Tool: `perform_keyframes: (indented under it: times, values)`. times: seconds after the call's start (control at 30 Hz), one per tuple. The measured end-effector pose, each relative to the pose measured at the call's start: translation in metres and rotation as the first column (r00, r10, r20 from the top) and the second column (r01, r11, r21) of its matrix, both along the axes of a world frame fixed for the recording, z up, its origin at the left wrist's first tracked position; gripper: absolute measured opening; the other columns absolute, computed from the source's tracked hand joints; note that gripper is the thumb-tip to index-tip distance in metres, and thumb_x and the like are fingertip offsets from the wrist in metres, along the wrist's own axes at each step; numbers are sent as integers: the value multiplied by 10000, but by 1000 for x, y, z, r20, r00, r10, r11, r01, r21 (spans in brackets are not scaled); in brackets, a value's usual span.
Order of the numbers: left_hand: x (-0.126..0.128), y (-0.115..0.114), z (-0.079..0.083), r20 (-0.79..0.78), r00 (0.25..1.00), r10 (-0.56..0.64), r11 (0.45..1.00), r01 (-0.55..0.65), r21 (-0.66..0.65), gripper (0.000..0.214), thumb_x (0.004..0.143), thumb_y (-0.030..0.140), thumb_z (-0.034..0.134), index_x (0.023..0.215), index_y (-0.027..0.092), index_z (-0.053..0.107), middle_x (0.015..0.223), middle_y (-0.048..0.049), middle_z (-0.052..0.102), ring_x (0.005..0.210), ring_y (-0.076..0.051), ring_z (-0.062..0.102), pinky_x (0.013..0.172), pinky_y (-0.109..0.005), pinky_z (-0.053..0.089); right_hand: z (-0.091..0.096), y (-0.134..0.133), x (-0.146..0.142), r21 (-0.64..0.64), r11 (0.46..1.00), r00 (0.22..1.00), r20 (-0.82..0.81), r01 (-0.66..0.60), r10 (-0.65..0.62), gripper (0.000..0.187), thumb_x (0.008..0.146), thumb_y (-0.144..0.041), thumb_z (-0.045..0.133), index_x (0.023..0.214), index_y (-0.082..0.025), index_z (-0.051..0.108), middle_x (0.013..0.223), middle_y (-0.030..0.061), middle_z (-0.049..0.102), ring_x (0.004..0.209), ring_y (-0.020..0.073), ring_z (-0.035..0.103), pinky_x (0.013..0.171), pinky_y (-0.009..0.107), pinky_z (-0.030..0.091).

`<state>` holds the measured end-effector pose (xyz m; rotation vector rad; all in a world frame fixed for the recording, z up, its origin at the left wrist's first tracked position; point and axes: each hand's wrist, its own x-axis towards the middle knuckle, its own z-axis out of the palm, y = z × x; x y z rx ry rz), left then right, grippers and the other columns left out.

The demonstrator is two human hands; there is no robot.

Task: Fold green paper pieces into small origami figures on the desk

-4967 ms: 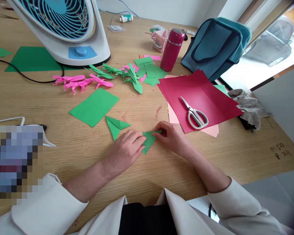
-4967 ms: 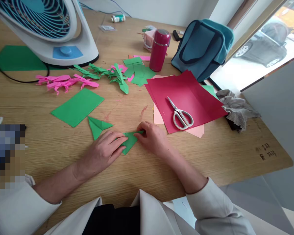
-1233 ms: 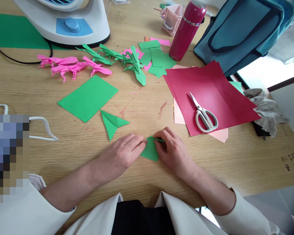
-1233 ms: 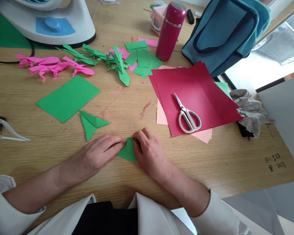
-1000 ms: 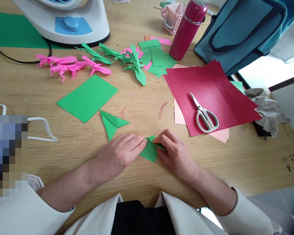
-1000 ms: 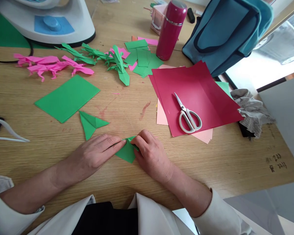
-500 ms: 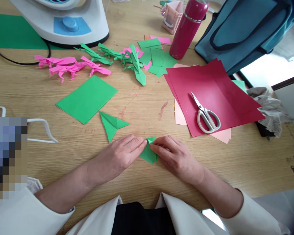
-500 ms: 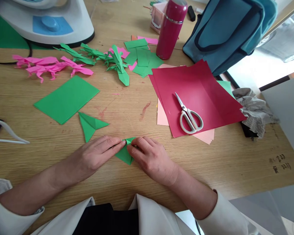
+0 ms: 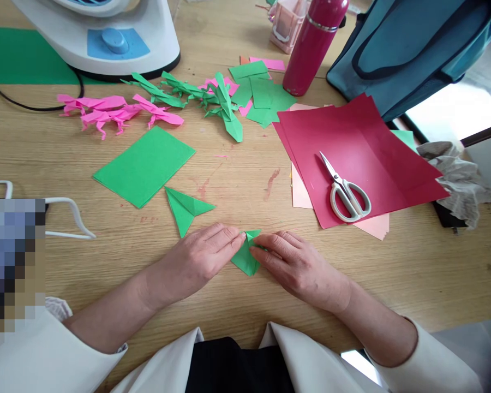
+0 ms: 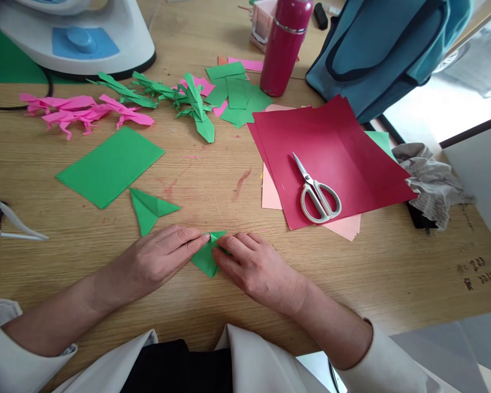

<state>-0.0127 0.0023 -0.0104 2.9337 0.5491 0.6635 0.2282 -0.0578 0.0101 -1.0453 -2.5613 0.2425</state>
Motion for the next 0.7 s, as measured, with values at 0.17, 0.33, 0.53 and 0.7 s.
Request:
perform_keyframes:
  times: [0.17, 0.33, 0.53, 0.7]
  values:
    - [2, -2, -1, -18, 1000, 14, 999, -14, -42, 236, 978, 99, 519, 1195, 80, 610, 1077, -117, 684, 996, -230, 645, 854, -373, 577, 0, 1, 2, 0, 1000, 1000, 2, -15, 15, 245, 1039, -138, 419, 1135, -97, 641, 1128, 159, 677, 940, 214, 628, 775, 360, 556]
    - [4, -2, 0, 22, 1000, -7, 1000, 7, -2, 244, 987, 82, 484, 1192, 62, 614, 1060, -126, 692, 989, -236, 652, 842, -367, 577, -2, 2, 9, -11, 999, 999, 18, -45, 45, 247, 1027, -123, 436, 1168, -94, 637, 1160, 164, 676, 975, 227, 641, 800, 376, 551]
    - [4, 0, -1, 51, 998, -33, 999, 33, -12, 250, 993, 89, 485, 1210, 67, 608, 1143, -148, 691, 1081, -239, 641, 909, -358, 565, -4, 2, 14, -12, 997, 997, 15, -75, 75, 276, 1018, -116, 451, 1234, -76, 618, 1207, 183, 657, 968, 229, 635, 829, 395, 548]
    - [4, 0, -1, 49, 998, -35, 999, 36, -21, 237, 963, 72, 533, 1185, 75, 618, 1117, -141, 705, 1054, -234, 648, 905, -361, 568, -3, 2, 14, -12, 997, 997, -17, -74, 74, 283, 1023, -125, 446, 1243, -97, 621, 1186, 167, 664, 963, 227, 619, 838, 399, 550]
